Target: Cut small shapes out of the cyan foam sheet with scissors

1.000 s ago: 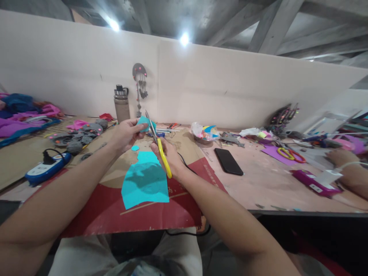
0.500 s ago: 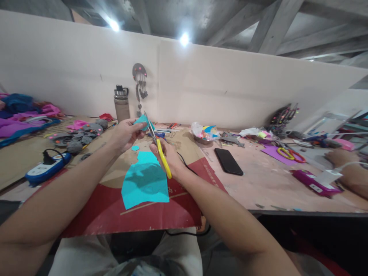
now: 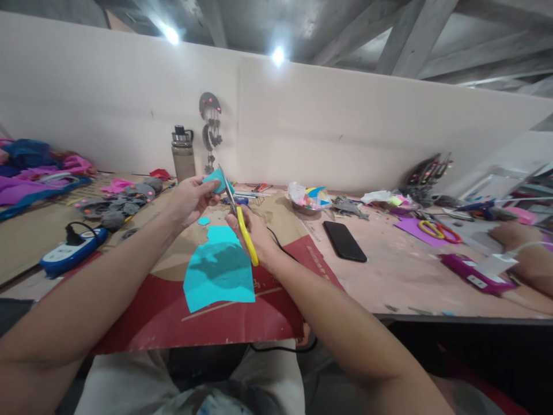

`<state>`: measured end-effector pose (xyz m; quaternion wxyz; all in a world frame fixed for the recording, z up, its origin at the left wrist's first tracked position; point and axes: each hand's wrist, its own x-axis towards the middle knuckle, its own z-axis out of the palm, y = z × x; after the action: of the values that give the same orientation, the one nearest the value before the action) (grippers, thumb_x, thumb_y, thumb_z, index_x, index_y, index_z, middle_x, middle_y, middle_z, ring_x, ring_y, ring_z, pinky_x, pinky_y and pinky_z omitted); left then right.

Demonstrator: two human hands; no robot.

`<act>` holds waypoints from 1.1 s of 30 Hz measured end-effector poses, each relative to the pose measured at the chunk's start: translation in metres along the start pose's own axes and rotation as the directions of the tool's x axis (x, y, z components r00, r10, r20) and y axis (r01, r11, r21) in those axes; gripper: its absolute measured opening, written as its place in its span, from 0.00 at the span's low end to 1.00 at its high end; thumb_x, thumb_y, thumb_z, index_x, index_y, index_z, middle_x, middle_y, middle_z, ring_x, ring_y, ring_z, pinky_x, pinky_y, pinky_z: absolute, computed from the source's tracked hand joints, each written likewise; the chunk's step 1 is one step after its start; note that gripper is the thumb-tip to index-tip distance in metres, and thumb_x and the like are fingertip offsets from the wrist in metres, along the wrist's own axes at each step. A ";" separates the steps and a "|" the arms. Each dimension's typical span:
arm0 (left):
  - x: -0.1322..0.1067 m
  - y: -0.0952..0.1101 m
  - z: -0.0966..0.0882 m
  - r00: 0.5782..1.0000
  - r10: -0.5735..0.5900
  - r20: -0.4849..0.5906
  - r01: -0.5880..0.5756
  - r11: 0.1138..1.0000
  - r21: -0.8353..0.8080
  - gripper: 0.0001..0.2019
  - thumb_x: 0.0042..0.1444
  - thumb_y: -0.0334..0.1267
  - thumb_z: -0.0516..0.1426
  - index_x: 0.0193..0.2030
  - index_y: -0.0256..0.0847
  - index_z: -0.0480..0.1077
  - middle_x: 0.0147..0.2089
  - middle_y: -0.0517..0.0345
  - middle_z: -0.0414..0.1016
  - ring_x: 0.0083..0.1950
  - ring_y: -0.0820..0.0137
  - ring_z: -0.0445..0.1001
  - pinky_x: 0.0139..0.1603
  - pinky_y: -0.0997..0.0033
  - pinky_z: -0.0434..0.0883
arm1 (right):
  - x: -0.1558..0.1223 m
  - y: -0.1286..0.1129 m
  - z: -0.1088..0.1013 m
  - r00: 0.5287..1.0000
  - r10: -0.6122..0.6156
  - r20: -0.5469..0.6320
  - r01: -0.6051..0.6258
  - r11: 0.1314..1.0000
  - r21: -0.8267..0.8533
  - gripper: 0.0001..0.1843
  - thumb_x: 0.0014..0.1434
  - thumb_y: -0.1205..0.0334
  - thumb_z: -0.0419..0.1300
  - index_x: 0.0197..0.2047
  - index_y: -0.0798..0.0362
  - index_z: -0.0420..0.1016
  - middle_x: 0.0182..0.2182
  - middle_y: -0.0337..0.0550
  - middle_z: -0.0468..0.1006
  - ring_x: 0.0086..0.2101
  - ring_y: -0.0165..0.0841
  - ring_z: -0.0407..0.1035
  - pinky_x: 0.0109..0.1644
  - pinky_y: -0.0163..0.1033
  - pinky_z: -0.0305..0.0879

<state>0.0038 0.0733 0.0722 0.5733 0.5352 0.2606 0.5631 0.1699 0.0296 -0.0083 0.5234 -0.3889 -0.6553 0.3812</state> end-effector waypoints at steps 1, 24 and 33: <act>0.000 0.000 0.000 1.000 0.000 -0.001 0.000 1.000 0.001 0.11 0.48 0.33 0.70 0.27 0.35 0.72 0.23 0.60 0.73 0.22 0.79 0.70 0.23 0.81 0.64 | 0.000 -0.001 -0.001 1.000 -0.016 0.013 0.016 1.000 -0.010 0.25 0.62 0.34 0.58 0.44 0.48 0.70 0.23 0.33 0.60 0.20 0.27 0.54 0.19 0.32 0.53; -0.001 -0.006 0.001 0.998 0.010 0.065 -0.010 1.000 -0.003 0.10 0.45 0.34 0.70 0.28 0.35 0.73 0.24 0.57 0.75 0.21 0.77 0.70 0.22 0.78 0.63 | 0.003 0.006 -0.002 0.992 -0.123 0.035 0.125 0.989 -0.073 0.27 0.66 0.33 0.53 0.46 0.51 0.68 0.23 0.34 0.63 0.22 0.28 0.58 0.24 0.33 0.56; -0.002 -0.003 0.002 0.998 -0.008 0.057 0.008 1.000 0.005 0.12 0.44 0.34 0.71 0.28 0.34 0.72 0.23 0.59 0.73 0.21 0.78 0.69 0.21 0.78 0.62 | 0.005 0.009 0.000 0.991 -0.132 0.003 0.132 0.991 -0.021 0.28 0.64 0.32 0.55 0.45 0.50 0.69 0.24 0.34 0.62 0.22 0.27 0.56 0.22 0.32 0.55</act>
<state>0.0065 0.0720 0.0692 0.5815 0.5515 0.2476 0.5444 0.1699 0.0376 -0.0144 0.5427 -0.3497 -0.6842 0.3391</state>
